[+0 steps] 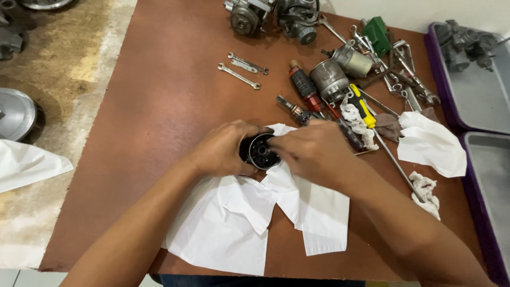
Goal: The person assembles a small mechanical component by inserting a black circular part into a cylindrical housing. They then use a screwdriver to tighten screws and secure the assembly, placing small metal pieces onto a white cloth on the table.
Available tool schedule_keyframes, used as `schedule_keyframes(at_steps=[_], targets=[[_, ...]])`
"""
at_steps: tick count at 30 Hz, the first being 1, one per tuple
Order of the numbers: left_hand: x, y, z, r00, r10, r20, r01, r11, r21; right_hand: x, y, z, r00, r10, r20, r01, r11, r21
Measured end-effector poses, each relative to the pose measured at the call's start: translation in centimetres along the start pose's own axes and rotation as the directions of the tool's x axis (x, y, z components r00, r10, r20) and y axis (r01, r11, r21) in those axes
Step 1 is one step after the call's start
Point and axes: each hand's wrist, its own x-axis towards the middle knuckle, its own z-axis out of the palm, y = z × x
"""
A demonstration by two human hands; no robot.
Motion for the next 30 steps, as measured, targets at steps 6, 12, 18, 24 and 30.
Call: schedule_keyframes(at_steps=[6, 12, 18, 24, 30], targets=[[0.1, 0.4, -0.4, 1.0, -0.007, 0.009, 0.007, 1.0, -0.003, -2.5, 0.8, -3.6, 0.985, 0.166, -0.051, -0.162, 0.984, 0.072], [0.4, -0.3, 0.2, 1.0, -0.001, 0.004, 0.001, 1.0, -0.016, -5.8, 1.6, -2.8, 0.95, 0.308, -0.051, -0.297, 0.943, 0.152], [0.3, 0.3, 0.0, 1.0, -0.02, -0.023, 0.02, 1.0, -0.008, -5.3, 0.5, -2.0, 0.973, 0.232, 0.017, -0.232, 0.967, 0.1], [0.2, 0.5, -0.1, 1.0, -0.012, -0.02, 0.011, 1.0, -0.016, -1.8, -1.7, -2.3, 0.977, 0.056, 0.205, -0.062, 0.998, 0.025], [0.1, 0.4, -0.2, 1.0, -0.01, -0.006, 0.01, 1.0, 0.003, 0.1, -2.1, -1.4, 0.888, 0.112, 0.446, -0.089, 0.993, -0.071]])
